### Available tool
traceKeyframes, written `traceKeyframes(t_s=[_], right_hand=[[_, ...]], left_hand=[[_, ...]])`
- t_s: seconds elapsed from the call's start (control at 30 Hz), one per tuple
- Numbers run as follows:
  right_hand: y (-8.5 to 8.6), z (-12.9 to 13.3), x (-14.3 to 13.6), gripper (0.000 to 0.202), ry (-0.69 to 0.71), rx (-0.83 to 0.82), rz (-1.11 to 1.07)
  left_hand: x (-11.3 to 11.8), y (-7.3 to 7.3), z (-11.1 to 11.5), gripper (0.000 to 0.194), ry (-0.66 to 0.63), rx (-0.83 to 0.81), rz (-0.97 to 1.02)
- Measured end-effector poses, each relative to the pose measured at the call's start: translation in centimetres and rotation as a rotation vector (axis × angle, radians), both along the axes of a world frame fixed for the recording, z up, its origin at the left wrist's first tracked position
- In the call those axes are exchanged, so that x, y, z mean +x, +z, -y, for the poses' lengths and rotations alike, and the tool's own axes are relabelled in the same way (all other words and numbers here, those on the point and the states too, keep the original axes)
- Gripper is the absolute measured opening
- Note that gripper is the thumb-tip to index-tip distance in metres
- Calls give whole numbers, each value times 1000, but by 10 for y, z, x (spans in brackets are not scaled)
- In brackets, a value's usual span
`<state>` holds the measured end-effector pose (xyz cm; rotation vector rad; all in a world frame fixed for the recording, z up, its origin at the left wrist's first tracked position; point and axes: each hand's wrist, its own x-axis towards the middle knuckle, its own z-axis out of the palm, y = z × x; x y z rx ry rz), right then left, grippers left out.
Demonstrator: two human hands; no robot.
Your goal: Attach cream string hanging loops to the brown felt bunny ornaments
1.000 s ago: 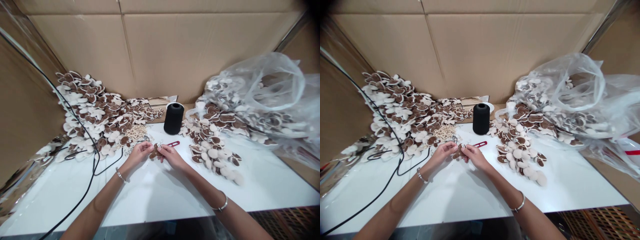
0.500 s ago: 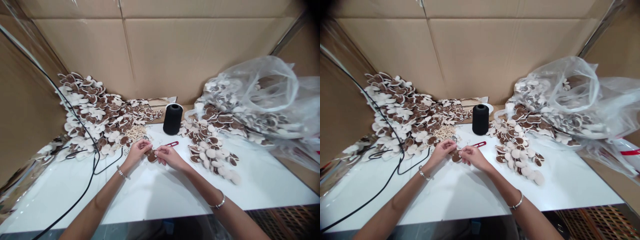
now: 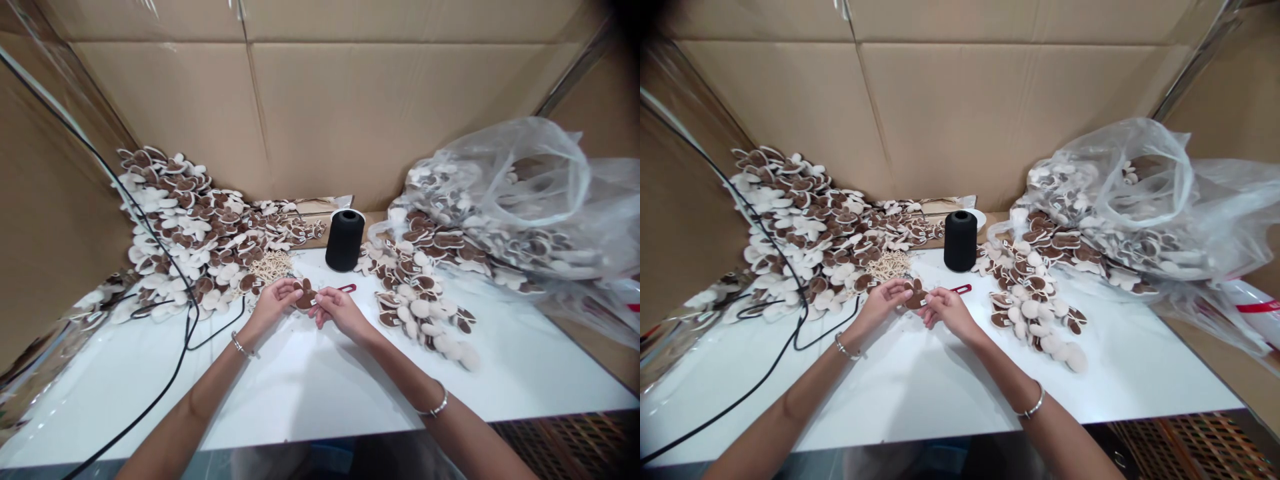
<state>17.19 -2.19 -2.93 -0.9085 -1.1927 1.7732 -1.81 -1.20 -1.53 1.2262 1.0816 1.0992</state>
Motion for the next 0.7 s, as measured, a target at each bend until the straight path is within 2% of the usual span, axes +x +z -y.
traceKeyframes(t_s=[0.17,0.3,0.4,0.6,0.7], right_hand=[[-1,-3,3,38,-40,-2,35],[-5,-8,6,40,-85,-11,75],[-7,-9,8,39,-116,-3,95],[-5,-7,8,38,-110,8,82],[-6,-7,7,37,-114,-12,105]], left_hand=[[0,3,4,40,16,18,-142],[-1,2,8,34,-67,219,-412],[-5,0,7,37,-118,344,-590],[-21,-8,-4,42,-189,506,-809],[-31,-12,-12,33,-131,566,-917]])
